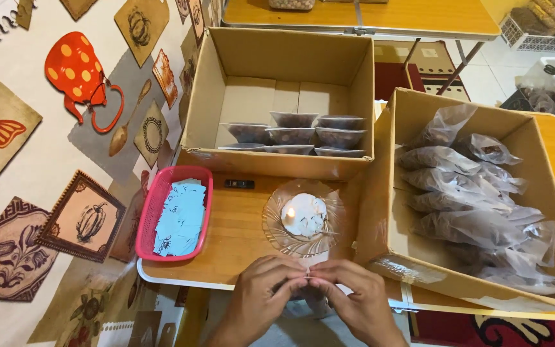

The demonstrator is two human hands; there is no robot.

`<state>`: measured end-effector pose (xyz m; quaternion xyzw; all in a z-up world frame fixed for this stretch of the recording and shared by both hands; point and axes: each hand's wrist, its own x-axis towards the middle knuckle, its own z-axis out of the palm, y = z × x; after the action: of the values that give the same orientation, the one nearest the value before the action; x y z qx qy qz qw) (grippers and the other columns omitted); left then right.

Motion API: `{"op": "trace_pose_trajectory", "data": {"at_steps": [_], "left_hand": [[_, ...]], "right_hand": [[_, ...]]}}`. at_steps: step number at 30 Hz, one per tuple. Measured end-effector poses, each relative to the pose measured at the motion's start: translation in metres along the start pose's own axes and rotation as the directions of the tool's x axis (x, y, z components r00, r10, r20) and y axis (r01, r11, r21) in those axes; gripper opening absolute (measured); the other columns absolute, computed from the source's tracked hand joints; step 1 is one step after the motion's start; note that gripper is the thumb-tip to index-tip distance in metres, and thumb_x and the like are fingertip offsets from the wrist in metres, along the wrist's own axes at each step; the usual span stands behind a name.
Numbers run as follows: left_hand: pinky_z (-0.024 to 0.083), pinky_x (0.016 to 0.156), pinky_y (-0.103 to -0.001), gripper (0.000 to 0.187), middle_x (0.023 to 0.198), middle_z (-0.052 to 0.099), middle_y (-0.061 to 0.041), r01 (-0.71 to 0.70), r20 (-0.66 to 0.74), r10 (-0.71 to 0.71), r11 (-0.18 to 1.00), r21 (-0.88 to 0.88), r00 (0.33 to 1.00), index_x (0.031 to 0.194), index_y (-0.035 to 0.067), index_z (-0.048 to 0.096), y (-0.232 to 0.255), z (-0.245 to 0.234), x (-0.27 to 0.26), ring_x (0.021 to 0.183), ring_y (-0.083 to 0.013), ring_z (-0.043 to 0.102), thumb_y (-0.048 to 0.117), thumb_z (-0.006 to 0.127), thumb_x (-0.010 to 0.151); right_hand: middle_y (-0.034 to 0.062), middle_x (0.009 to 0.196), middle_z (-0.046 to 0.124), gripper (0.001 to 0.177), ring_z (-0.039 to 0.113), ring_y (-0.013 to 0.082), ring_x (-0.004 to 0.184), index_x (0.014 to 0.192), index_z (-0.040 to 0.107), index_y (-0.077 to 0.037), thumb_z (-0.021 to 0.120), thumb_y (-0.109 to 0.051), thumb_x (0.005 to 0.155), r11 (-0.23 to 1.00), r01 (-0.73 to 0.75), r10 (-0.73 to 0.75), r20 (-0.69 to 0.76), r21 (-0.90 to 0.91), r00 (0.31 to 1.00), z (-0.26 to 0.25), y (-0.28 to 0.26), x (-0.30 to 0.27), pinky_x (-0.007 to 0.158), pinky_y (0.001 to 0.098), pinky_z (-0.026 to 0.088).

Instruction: Sealing small plastic bags containing food items using a candle flame as a heat source.

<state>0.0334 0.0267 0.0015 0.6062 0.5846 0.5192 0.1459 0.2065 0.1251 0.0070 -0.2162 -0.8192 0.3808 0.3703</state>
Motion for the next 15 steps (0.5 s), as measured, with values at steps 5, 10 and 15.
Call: {"op": "trace_pose_trajectory", "data": {"at_steps": [5,10,15], "left_hand": [[0.059,0.079,-0.032,0.007,0.090,0.078,-0.004,0.045,-0.009,-0.045,0.999,-0.017,0.999,0.087,0.009,0.079,0.0026,-0.0014,0.0026,0.087,-0.0193,0.074,0.015,0.076,0.090],[0.058,0.075,-0.031,0.012,0.088,0.077,-0.002,0.133,-0.003,-0.133,0.991,-0.006,0.991,0.085,0.011,0.077,0.0041,-0.0086,0.0034,0.086,-0.0168,0.074,0.020,0.074,0.092],[0.058,0.070,-0.030,0.013,0.088,0.077,-0.002,0.180,-0.014,-0.180,0.984,0.002,0.984,0.086,0.010,0.077,0.0009,-0.0097,0.0026,0.083,-0.0163,0.074,0.021,0.072,0.092]], "right_hand": [[0.0036,0.089,0.083,0.017,0.080,0.0142,0.083,0.086,0.082,-0.010,0.070,-0.021,0.090,0.993,-0.109,0.109,0.016,0.034,0.994,-0.0080,-0.0022,0.0033,0.076,0.0265,0.062],[0.0058,0.090,0.085,0.012,0.080,0.0160,0.084,0.088,0.085,-0.011,0.076,-0.019,0.086,0.985,-0.148,0.151,-0.029,0.088,0.988,-0.0055,0.0038,0.0018,0.076,0.0280,0.064],[0.0015,0.084,0.081,0.028,0.074,0.0124,0.073,0.092,0.084,-0.008,0.065,-0.029,0.094,0.895,-0.416,0.410,0.070,0.160,0.909,-0.0089,0.0066,0.0010,0.068,0.0263,0.061]]}}
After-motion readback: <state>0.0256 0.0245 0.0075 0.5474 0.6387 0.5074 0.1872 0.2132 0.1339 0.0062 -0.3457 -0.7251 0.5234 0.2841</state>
